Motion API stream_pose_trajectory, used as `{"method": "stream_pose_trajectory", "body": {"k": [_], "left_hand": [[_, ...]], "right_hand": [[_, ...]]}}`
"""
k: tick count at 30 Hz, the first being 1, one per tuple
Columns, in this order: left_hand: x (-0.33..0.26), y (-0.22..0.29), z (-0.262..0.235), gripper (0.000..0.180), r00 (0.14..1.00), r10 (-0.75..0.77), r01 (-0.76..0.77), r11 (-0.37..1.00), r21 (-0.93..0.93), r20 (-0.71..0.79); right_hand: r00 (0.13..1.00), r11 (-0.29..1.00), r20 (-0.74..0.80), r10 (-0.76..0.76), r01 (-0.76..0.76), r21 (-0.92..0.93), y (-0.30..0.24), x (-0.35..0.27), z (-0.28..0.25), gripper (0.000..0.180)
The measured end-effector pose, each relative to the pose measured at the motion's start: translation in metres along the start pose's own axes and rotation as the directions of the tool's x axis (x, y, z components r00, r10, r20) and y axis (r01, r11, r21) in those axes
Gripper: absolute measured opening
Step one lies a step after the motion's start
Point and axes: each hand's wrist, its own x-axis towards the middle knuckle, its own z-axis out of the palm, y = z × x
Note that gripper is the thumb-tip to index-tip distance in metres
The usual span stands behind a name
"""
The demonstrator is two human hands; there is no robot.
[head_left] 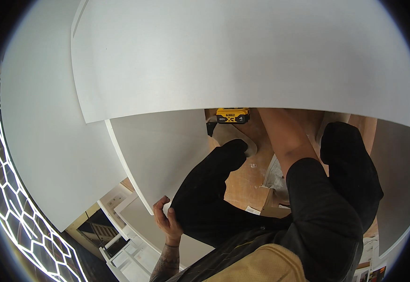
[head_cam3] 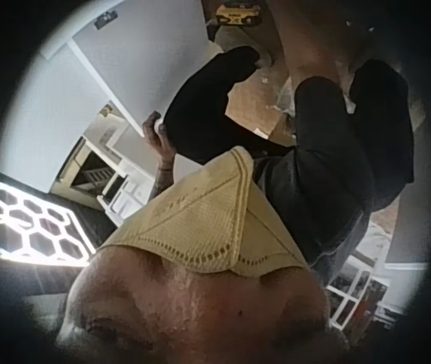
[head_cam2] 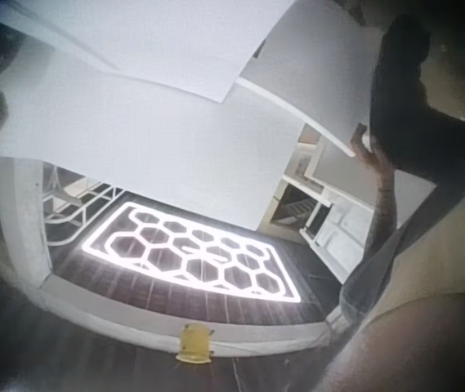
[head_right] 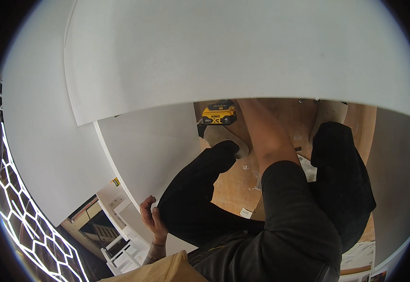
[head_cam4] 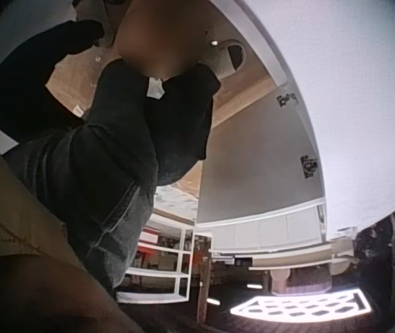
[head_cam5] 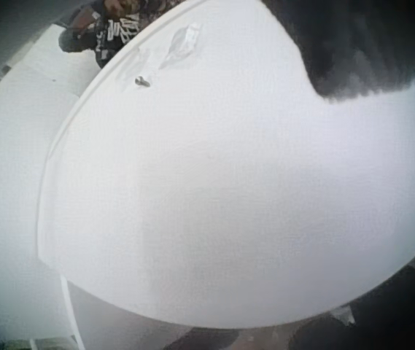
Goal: Using a power drill to attach hinges and doors to white kitchen cabinet units in a workshop.
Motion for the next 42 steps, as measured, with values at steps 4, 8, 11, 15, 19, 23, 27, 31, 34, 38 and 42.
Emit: {"method": "stream_pose_trajectory", "body": {"k": [4, 8, 11, 15, 19, 23, 27, 31, 34, 38, 42], "left_hand": [[0.002, 0.002, 0.0, 0.036, 1.0, -0.02, 0.02, 1.0, -0.013, 0.001], [0.004, 0.001, 0.0, 0.036, 1.0, -0.004, 0.004, 1.0, -0.021, 0.004], [0.004, 0.0, -0.001, 0.036, 1.0, 0.0, 0.0, 1.0, -0.013, 0.001], [0.002, -0.001, -0.001, 0.038, 1.0, -0.006, 0.006, 1.0, -0.016, 0.006], [0.003, -0.005, -0.002, 0.038, 1.0, -0.024, 0.023, 0.999, -0.034, -0.005], [0.004, -0.007, -0.002, 0.038, 1.0, -0.026, 0.025, 0.998, -0.062, -0.009], [0.002, -0.006, -0.001, 0.038, 1.0, -0.031, 0.03, 0.997, -0.069, 0.0], [0.001, -0.005, -0.001, 0.038, 0.999, -0.053, 0.052, 0.997, -0.049, -0.002], [0.001, -0.006, -0.001, 0.038, 0.997, -0.071, 0.07, 0.996, -0.059, -0.005], [0.0, -0.009, -0.001, 0.039, 0.997, -0.072, 0.073, 0.995, -0.067, 0.005], [0.001, -0.01, -0.002, 0.039, 0.998, -0.06, 0.06, 0.996, -0.06, 0.008]], "right_hand": [[1.0, 1.0, -0.003, 0.001, -0.001, 0.006, -0.001, 0.0, 0.0, 0.021], [1.0, 1.0, -0.005, 0.0, 0.0, 0.007, 0.0, 0.001, 0.0, 0.021], [1.0, 1.0, -0.01, -0.003, 0.003, 0.015, 0.002, 0.003, 0.001, 0.021], [1.0, 1.0, -0.014, -0.003, 0.003, 0.015, 0.002, 0.004, 0.003, 0.021], [1.0, 1.0, -0.014, -0.002, 0.003, 0.019, 0.003, 0.005, 0.006, 0.021], [1.0, 1.0, -0.016, -0.005, 0.005, 0.029, 0.003, 0.006, 0.009, 0.021], [1.0, 1.0, -0.019, -0.008, 0.009, 0.028, 0.003, 0.007, 0.009, 0.021], [1.0, 0.999, -0.019, -0.009, 0.009, 0.034, 0.004, 0.008, 0.009, 0.021], [1.0, 0.999, -0.018, -0.012, 0.013, 0.043, 0.004, 0.008, 0.01, 0.021], [1.0, 0.999, -0.025, -0.013, 0.014, 0.044, 0.005, 0.009, 0.011, 0.021], [1.0, 0.999, -0.029, -0.011, 0.012, 0.046, 0.007, 0.009, 0.011, 0.021]]}}
